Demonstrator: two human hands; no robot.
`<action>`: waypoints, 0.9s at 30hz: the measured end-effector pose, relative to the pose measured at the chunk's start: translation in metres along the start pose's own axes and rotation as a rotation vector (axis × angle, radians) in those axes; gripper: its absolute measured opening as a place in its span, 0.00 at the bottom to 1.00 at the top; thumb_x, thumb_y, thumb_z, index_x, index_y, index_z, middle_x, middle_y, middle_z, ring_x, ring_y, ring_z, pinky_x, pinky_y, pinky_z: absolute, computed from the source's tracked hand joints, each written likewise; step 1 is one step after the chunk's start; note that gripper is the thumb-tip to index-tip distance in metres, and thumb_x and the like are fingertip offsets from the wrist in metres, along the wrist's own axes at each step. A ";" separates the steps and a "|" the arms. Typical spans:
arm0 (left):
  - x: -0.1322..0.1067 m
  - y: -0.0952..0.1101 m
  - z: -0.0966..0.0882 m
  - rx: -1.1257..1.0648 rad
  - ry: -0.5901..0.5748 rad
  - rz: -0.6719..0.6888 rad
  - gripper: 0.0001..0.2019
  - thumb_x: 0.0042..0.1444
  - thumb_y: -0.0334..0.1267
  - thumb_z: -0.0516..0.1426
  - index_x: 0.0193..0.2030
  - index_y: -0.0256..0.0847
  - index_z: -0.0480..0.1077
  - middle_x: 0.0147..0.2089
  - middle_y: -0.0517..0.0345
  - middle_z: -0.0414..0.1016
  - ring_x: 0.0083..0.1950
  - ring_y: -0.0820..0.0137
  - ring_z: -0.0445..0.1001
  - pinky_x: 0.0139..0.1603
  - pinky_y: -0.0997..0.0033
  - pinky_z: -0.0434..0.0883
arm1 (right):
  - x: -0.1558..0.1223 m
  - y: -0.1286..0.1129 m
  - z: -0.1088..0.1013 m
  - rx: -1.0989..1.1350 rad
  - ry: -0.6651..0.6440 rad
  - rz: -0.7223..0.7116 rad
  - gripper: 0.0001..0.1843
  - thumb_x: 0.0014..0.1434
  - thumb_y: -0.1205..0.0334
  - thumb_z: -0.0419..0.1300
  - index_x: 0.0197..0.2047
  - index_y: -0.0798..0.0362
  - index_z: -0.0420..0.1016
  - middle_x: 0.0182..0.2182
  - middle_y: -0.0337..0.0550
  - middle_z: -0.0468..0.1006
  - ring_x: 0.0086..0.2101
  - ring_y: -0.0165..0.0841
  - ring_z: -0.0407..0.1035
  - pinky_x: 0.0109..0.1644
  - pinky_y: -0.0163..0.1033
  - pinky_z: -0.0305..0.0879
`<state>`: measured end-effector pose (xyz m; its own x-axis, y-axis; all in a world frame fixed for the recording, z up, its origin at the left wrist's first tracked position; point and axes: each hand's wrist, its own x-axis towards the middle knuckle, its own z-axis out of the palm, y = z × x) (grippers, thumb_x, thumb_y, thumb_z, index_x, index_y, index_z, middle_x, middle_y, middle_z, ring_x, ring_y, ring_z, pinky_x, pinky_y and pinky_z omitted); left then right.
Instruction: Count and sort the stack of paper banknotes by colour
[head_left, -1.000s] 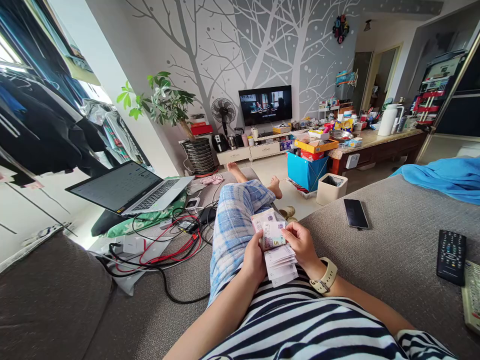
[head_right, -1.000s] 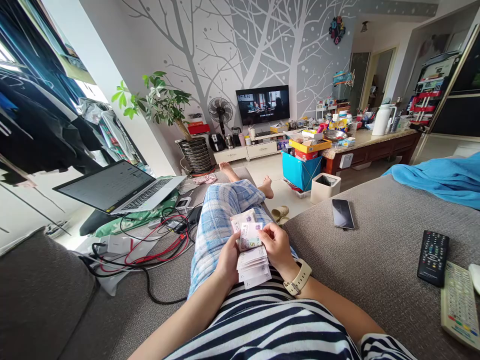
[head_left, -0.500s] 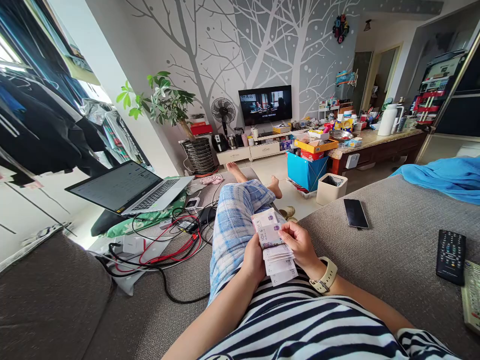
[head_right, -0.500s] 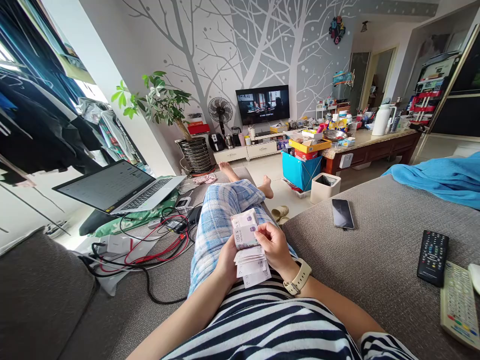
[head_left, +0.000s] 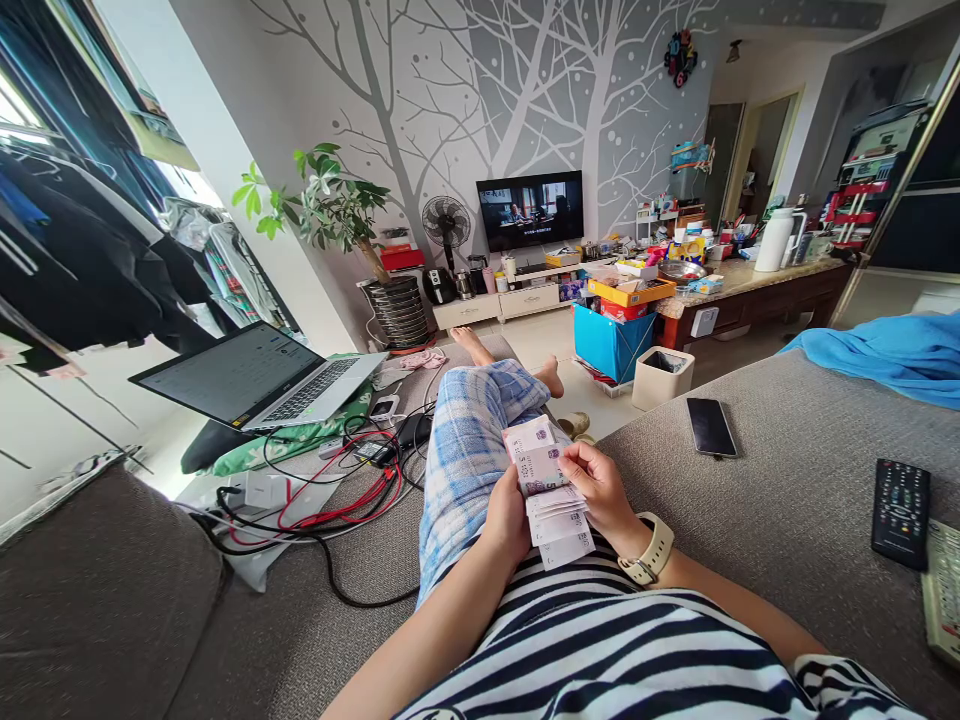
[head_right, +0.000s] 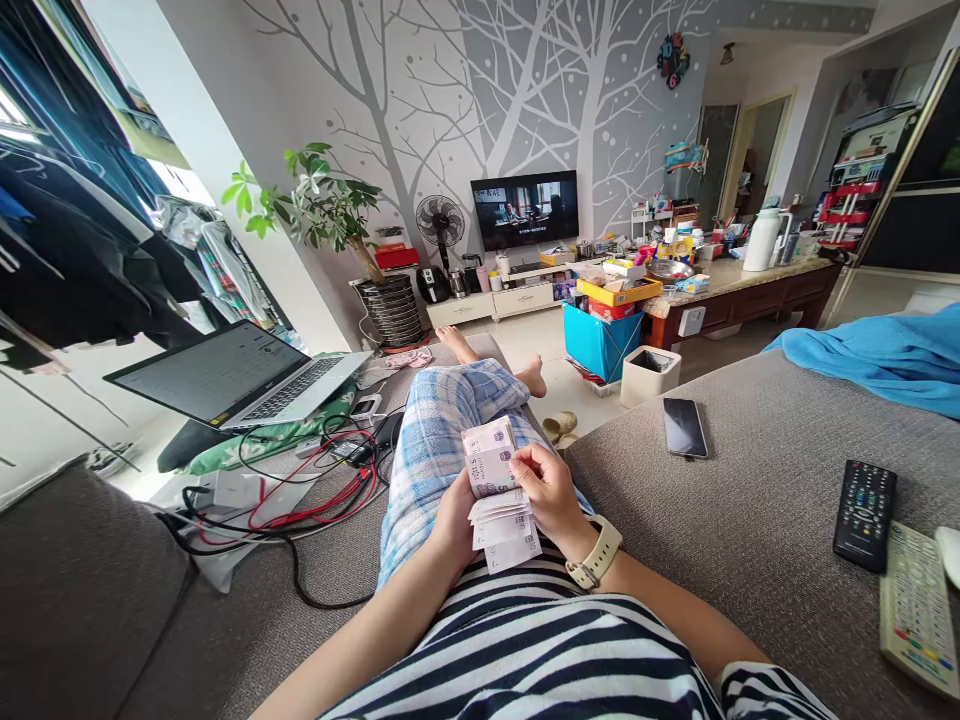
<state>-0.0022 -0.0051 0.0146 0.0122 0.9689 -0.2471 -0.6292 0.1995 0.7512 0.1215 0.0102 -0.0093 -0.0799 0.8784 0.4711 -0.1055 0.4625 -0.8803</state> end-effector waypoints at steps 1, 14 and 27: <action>0.000 0.000 0.000 0.001 -0.003 0.003 0.11 0.53 0.38 0.56 0.36 0.33 0.76 0.29 0.51 0.80 0.37 0.61 0.79 0.45 0.63 0.73 | 0.000 0.000 0.000 -0.003 -0.001 -0.002 0.13 0.60 0.52 0.57 0.30 0.53 0.69 0.24 0.37 0.67 0.26 0.30 0.60 0.30 0.34 0.57; 0.000 -0.001 -0.001 0.017 0.001 0.021 0.13 0.54 0.39 0.56 0.40 0.32 0.75 0.32 0.49 0.80 0.34 0.62 0.79 0.42 0.63 0.74 | -0.001 0.000 0.000 -0.037 -0.003 0.002 0.16 0.61 0.49 0.55 0.30 0.52 0.68 0.24 0.38 0.67 0.26 0.31 0.60 0.29 0.35 0.57; -0.005 0.001 0.002 -0.011 0.034 -0.002 0.10 0.54 0.36 0.55 0.38 0.33 0.75 0.32 0.49 0.81 0.41 0.59 0.80 0.46 0.62 0.75 | -0.002 -0.001 0.001 0.019 0.000 0.036 0.16 0.59 0.48 0.57 0.29 0.52 0.68 0.22 0.37 0.66 0.25 0.30 0.59 0.28 0.35 0.55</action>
<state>-0.0012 -0.0094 0.0183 -0.0128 0.9629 -0.2694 -0.6380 0.1996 0.7437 0.1204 0.0080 -0.0087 -0.0837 0.8947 0.4387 -0.1217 0.4278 -0.8956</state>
